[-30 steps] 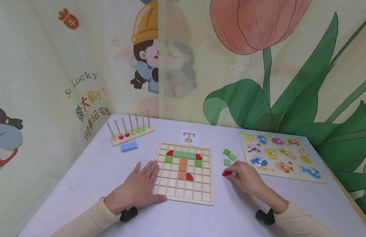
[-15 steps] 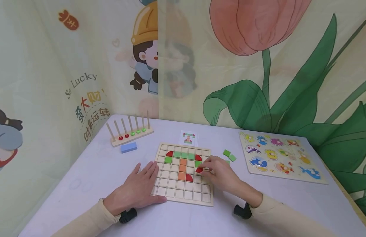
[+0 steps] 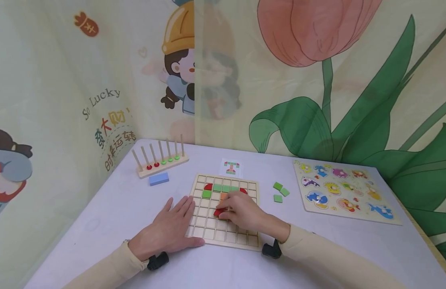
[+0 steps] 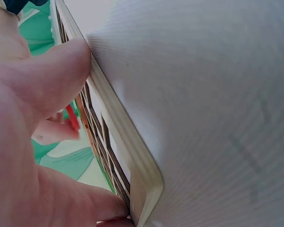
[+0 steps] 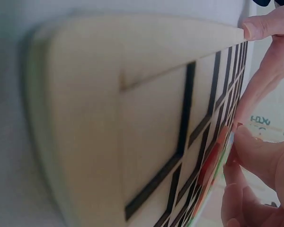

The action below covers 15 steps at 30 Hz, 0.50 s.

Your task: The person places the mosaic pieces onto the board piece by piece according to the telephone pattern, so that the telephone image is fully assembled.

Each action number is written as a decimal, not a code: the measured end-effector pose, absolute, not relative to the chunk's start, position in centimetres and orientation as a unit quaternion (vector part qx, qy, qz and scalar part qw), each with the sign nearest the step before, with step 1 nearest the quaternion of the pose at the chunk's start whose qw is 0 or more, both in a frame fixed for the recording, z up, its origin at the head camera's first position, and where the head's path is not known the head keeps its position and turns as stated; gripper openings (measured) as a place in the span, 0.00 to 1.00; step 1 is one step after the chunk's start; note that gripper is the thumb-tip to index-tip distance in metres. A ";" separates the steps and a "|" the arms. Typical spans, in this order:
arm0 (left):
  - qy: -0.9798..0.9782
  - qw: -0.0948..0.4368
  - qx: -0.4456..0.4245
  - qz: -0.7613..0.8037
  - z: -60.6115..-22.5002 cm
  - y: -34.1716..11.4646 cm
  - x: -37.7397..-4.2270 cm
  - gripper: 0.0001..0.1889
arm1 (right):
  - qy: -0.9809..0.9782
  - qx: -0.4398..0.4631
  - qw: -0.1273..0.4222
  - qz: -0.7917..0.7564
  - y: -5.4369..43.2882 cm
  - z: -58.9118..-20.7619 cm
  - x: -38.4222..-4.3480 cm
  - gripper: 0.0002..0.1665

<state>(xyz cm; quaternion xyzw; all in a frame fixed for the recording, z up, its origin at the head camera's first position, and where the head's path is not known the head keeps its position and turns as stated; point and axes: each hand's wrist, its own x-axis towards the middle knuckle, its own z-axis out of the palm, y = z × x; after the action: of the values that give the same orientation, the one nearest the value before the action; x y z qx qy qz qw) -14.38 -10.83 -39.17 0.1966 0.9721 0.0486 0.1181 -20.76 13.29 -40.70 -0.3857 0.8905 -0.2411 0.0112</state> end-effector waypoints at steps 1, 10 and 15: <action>0.972 0.119 0.196 0.050 -39.1 -10.8 -14.3 0.58 | 0.890 -0.390 0.012 -0.237 13.2 -40.8 -20.8 0.14; 0.972 0.118 0.196 0.050 -39.2 -11.0 -14.4 0.58 | 0.890 -0.400 0.032 -0.217 11.8 -40.5 -21.5 0.13; 0.972 0.121 0.196 0.055 -39.4 -11.0 -14.4 0.58 | 0.894 -0.394 0.044 -0.207 11.2 -40.2 -21.3 0.14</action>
<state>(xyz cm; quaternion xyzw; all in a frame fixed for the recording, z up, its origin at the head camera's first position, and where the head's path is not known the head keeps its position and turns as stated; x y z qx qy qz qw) -14.42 -10.99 -39.41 0.1960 0.9715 0.0552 0.1212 -21.35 11.22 -40.20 -0.3942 0.8943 -0.2073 0.0438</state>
